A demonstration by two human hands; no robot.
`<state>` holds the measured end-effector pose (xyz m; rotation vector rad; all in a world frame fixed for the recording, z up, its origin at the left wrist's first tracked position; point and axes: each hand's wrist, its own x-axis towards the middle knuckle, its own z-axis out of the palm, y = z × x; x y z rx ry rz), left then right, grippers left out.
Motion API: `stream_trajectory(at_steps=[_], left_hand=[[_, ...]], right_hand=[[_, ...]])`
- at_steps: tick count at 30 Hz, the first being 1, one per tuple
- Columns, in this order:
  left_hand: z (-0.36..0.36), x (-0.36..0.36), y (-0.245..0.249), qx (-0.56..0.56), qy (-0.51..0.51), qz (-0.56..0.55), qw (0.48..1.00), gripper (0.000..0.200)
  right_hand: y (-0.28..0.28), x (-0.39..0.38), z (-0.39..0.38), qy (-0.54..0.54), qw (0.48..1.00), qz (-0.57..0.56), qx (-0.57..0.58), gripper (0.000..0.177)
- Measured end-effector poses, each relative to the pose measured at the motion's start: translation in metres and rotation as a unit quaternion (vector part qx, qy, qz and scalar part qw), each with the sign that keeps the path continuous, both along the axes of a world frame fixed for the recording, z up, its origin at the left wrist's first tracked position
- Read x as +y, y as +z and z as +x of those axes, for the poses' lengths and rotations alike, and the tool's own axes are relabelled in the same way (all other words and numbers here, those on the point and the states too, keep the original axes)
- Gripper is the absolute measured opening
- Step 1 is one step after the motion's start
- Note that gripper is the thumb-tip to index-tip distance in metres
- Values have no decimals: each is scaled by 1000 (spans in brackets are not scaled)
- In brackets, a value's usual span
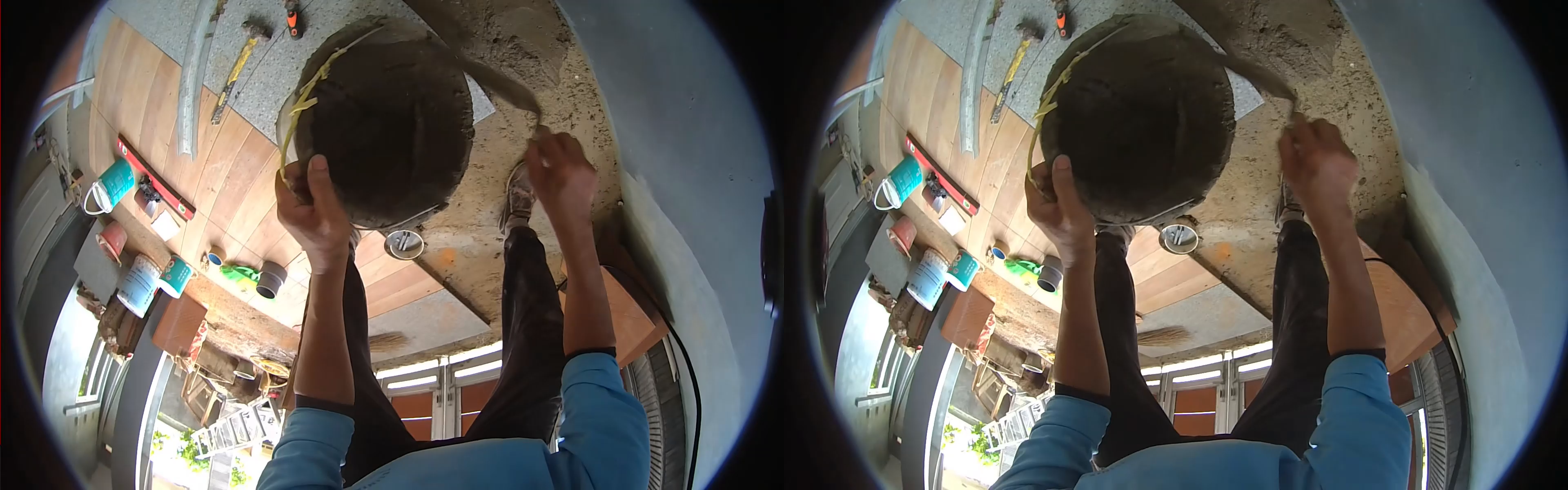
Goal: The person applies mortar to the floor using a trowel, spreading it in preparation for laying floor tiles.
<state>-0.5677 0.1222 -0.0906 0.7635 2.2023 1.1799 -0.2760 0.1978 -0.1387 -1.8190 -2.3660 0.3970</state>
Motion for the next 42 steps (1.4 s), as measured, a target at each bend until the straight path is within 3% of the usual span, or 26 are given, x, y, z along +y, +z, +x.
stream_trajectory(at_steps=[3,5,8,10,14,17,20,23,26,29,32,35,38,42], left_hand=[[-3,-1,3,28,-31,-12,999,21],[-5,-1,1,44,-36,-17,998,22],[-9,-5,2,35,-36,-21,998,23],[-11,-8,2,32,-36,-18,999,23],[-11,-5,1,18,-44,-19,999,25],[-21,-11,0,24,-47,-29,998,26],[-25,-13,-4,33,-63,-27,997,26],[-28,-10,0,12,-76,-32,997,26],[-32,-13,-1,7,-88,-26,996,25],[-31,-12,0,1,-95,-28,995,24],[-25,-11,1,-6,-103,-42,994,24],[-26,-10,-1,16,-113,-39,993,24],[-27,-14,-6,16,-107,-11,994,24],[-20,-11,1,-11,-122,-35,992,23]], right_hand=[[-15,7,-46,116,990,-65,-47,10],[-49,11,-73,171,980,-74,-71,25],[-56,10,-114,166,963,-166,-132,30],[-48,-11,-130,194,937,-271,-109,18],[-17,-25,-157,253,871,-420,-29,20],[-49,-26,-170,137,967,-216,-10,36],[-76,-1,-185,149,951,-270,-18,32],[-101,-31,-183,252,948,-194,31,25],[-63,-38,-163,299,913,-268,-74,22],[-57,-14,-152,318,905,-277,-52,18],[-57,3,-180,240,944,-223,-30,18],[-71,-29,-187,327,927,-175,-48,23],[-69,-51,-153,288,922,-258,-17,31],[-90,-55,-145,315,941,-121,-23,33]])
